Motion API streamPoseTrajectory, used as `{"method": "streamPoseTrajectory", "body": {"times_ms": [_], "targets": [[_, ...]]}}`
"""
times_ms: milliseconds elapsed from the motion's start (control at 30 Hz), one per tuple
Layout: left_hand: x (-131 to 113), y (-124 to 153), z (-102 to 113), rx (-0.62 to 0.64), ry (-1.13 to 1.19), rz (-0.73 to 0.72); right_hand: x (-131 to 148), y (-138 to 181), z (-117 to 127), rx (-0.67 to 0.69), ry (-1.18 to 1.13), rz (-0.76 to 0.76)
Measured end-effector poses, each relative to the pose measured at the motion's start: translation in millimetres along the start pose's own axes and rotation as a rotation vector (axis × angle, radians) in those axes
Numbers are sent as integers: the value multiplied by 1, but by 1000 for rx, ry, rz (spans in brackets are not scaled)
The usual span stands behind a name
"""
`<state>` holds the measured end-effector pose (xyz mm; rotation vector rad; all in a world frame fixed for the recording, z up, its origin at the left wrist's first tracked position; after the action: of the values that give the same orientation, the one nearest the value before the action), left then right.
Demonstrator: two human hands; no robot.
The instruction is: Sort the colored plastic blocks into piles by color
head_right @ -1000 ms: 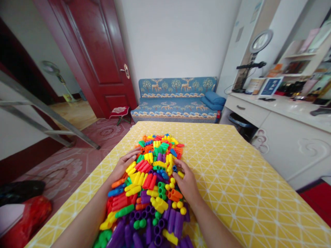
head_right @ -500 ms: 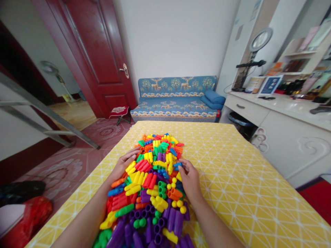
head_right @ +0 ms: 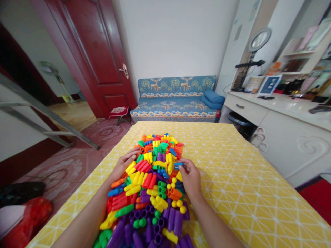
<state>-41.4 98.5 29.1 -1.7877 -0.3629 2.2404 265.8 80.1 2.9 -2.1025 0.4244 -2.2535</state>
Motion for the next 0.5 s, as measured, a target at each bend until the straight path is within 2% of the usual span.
{"method": "streamPoseTrajectory", "body": {"times_ms": [67,167,267,333,400,500], "targets": [[2,0,0,-3,3,4,-2,-12,20,-58,4,23],[2,0,1,-7,6,10,-11,-38,83,-201,164,63],[-1,0,0,-1,9,11,-18,-57,162,-410,615,72],[-3,1,-1,4,8,12,-18,-61,189,-449,875,93],[-4,1,-1,5,8,12,-12,-56,192,-435,1037,130],[-2,0,-1,-3,10,15,-11,-43,165,-280,1276,92]]}}
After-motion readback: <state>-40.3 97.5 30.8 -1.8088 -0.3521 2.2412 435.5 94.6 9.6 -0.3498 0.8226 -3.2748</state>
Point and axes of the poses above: each hand's wrist, its own y-axis away from the middle knuckle, its own z-axis out of the back of the hand, x = y × z, the point moved 9 cm from there along -y, towards the middle knuckle, and after that the axes turned 1 degree about -z, right-handed, at the moved point
